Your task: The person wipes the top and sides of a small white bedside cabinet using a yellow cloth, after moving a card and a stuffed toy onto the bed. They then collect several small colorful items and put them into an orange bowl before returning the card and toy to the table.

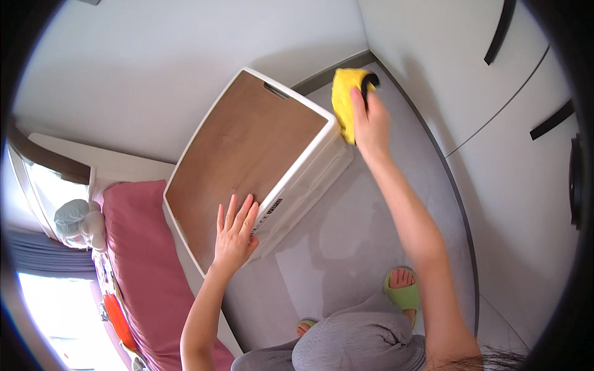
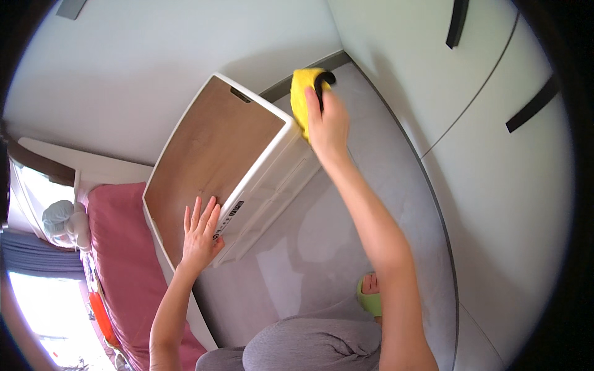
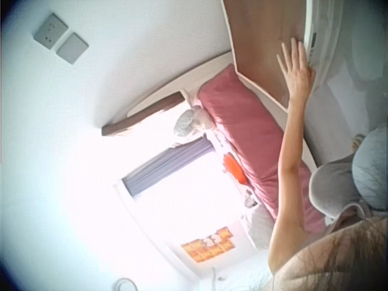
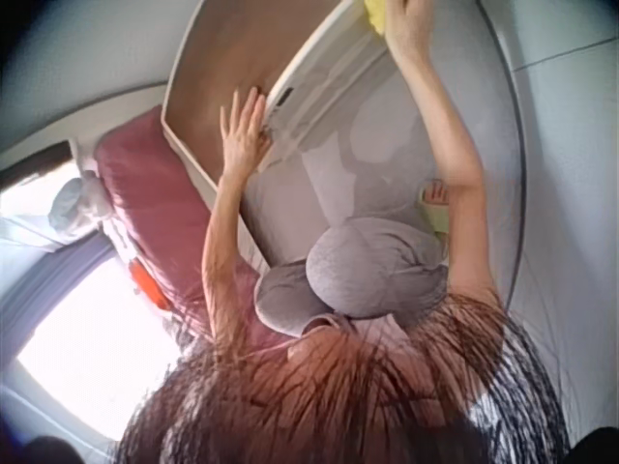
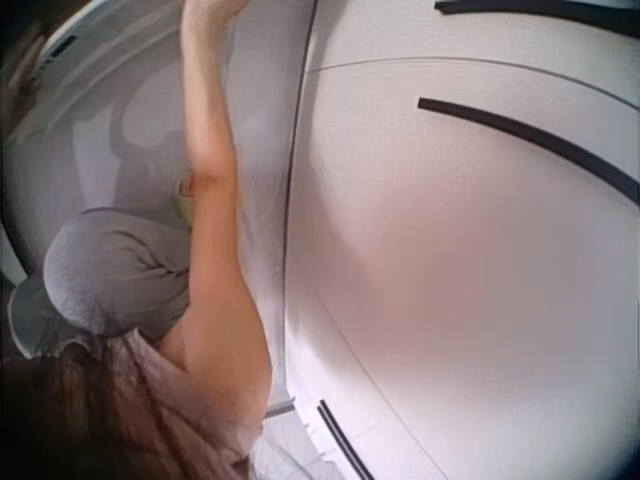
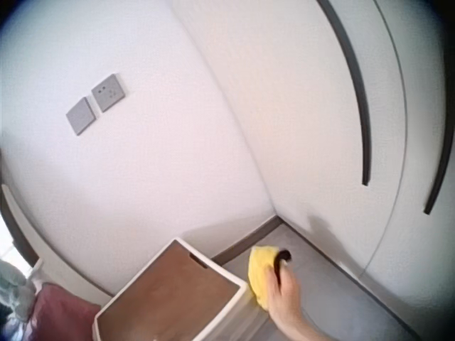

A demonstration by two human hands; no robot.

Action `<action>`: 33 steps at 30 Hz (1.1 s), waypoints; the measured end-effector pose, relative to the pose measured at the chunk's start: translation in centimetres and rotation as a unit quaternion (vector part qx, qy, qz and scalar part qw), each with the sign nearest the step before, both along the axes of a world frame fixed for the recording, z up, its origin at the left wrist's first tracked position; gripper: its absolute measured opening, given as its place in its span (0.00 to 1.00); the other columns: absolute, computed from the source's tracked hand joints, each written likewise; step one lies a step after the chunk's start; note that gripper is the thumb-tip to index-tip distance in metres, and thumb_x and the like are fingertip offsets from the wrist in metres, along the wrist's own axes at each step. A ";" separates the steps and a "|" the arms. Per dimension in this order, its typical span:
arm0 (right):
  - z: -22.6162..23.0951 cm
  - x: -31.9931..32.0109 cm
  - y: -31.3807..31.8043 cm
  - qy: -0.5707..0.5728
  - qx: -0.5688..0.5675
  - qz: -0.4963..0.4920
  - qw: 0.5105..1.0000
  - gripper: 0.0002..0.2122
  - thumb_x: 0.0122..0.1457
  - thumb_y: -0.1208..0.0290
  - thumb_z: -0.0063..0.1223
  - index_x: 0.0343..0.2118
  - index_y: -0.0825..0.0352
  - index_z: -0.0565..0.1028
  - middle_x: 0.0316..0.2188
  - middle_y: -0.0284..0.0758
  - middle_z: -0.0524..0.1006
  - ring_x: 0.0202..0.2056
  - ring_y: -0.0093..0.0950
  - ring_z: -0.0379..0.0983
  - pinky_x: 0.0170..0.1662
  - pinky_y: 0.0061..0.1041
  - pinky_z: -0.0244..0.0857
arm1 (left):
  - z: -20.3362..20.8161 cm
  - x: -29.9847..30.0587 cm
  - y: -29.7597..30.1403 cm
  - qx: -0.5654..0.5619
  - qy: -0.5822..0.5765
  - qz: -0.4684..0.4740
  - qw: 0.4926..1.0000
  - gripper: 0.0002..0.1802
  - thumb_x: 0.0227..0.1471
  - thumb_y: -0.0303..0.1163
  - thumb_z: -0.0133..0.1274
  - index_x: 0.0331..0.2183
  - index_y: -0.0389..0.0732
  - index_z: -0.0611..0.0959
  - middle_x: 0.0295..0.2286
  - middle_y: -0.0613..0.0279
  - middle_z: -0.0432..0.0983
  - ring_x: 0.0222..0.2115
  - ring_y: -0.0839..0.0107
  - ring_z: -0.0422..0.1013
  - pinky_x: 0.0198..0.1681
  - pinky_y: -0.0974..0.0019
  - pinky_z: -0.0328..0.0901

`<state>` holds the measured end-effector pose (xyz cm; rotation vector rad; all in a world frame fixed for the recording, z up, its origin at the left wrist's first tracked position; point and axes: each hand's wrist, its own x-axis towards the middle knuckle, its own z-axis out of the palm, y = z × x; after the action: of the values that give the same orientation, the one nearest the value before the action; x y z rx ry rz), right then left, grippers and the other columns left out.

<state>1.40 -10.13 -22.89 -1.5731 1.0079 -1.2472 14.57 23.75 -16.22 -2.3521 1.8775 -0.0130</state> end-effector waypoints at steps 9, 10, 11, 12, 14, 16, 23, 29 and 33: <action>-8.3 1.2 10.7 -0.078 -0.063 -0.006 0.995 0.27 0.66 0.69 0.47 0.64 0.75 0.55 0.62 0.55 0.61 0.62 0.50 0.59 0.65 0.39 0.50 | 0.7 -3.0 -11.5 -0.100 0.049 -0.054 0.992 0.33 0.57 0.28 0.51 0.63 0.36 0.64 0.65 0.53 0.54 0.67 0.50 0.46 0.68 0.46 0.40; -8.5 2.5 13.4 -0.081 -0.034 0.011 0.996 0.27 0.65 0.70 0.49 0.63 0.75 0.56 0.61 0.55 0.62 0.61 0.50 0.60 0.65 0.40 0.50 | 0.4 -2.6 -11.7 -0.117 0.033 -0.059 0.991 0.29 0.58 0.25 0.48 0.61 0.36 0.67 0.63 0.53 0.58 0.66 0.51 0.50 0.67 0.46 0.42; -8.9 2.9 16.3 -0.078 -0.009 0.026 0.997 0.27 0.64 0.71 0.51 0.62 0.74 0.57 0.59 0.55 0.64 0.61 0.51 0.60 0.65 0.42 0.51 | -0.1 -2.4 -11.8 -0.117 0.033 -0.062 0.991 0.29 0.58 0.25 0.48 0.61 0.36 0.67 0.63 0.53 0.58 0.66 0.51 0.50 0.67 0.46 0.42; -10.2 3.1 19.2 -0.103 0.035 0.052 0.993 0.24 0.62 0.72 0.52 0.59 0.73 0.61 0.56 0.55 0.66 0.58 0.52 0.63 0.62 0.42 0.55 | -0.6 -2.4 -12.0 -0.125 0.039 -0.071 0.989 0.28 0.58 0.25 0.47 0.61 0.36 0.68 0.62 0.53 0.60 0.66 0.51 0.51 0.67 0.46 0.43; -12.3 2.6 23.1 -0.125 0.088 0.077 0.985 0.22 0.60 0.73 0.54 0.55 0.73 0.66 0.53 0.55 0.69 0.55 0.53 0.66 0.59 0.43 0.59 | -1.2 -2.6 -12.1 -0.139 0.051 -0.073 0.986 0.26 0.58 0.25 0.48 0.58 0.36 0.71 0.60 0.52 0.64 0.64 0.50 0.55 0.66 0.46 0.46; -12.0 1.8 23.7 -0.115 0.039 0.147 0.982 0.19 0.57 0.70 0.57 0.50 0.70 0.70 0.49 0.51 0.72 0.49 0.51 0.70 0.52 0.42 0.64 | -0.8 -2.4 -11.8 -0.136 0.052 -0.069 0.987 0.25 0.58 0.25 0.48 0.58 0.36 0.72 0.60 0.51 0.64 0.64 0.50 0.55 0.66 0.45 0.47; -8.4 -0.6 14.5 -0.060 0.154 0.102 0.981 0.18 0.57 0.63 0.57 0.49 0.64 0.72 0.44 0.43 0.74 0.44 0.43 0.73 0.45 0.35 0.67 | -1.1 -2.4 -11.7 -0.170 0.074 -0.054 0.981 0.25 0.56 0.26 0.51 0.56 0.38 0.75 0.59 0.50 0.65 0.63 0.47 0.56 0.65 0.44 0.49; -7.5 -0.4 11.4 -0.097 -0.058 -0.019 0.993 0.26 0.54 0.77 0.53 0.58 0.67 0.68 0.48 0.51 0.68 0.51 0.49 0.65 0.51 0.39 0.63 | -1.2 -1.4 -11.5 -0.210 0.133 -0.020 0.968 0.26 0.60 0.34 0.45 0.57 0.32 0.72 0.59 0.49 0.65 0.64 0.48 0.53 0.66 0.46 0.45; -7.3 0.6 17.0 -0.014 -0.247 0.042 0.968 0.26 0.49 0.73 0.59 0.55 0.55 0.75 0.46 0.45 0.71 0.45 0.45 0.70 0.44 0.41 0.68 | -1.4 -0.6 -11.0 -0.248 0.195 -0.019 0.949 0.29 0.64 0.40 0.33 0.58 0.32 0.70 0.58 0.48 0.64 0.64 0.48 0.53 0.66 0.45 0.44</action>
<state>2.01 6.85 -30.16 -1.9430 0.6279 -1.5345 13.96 12.70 -17.66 -2.8132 2.3290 -0.0297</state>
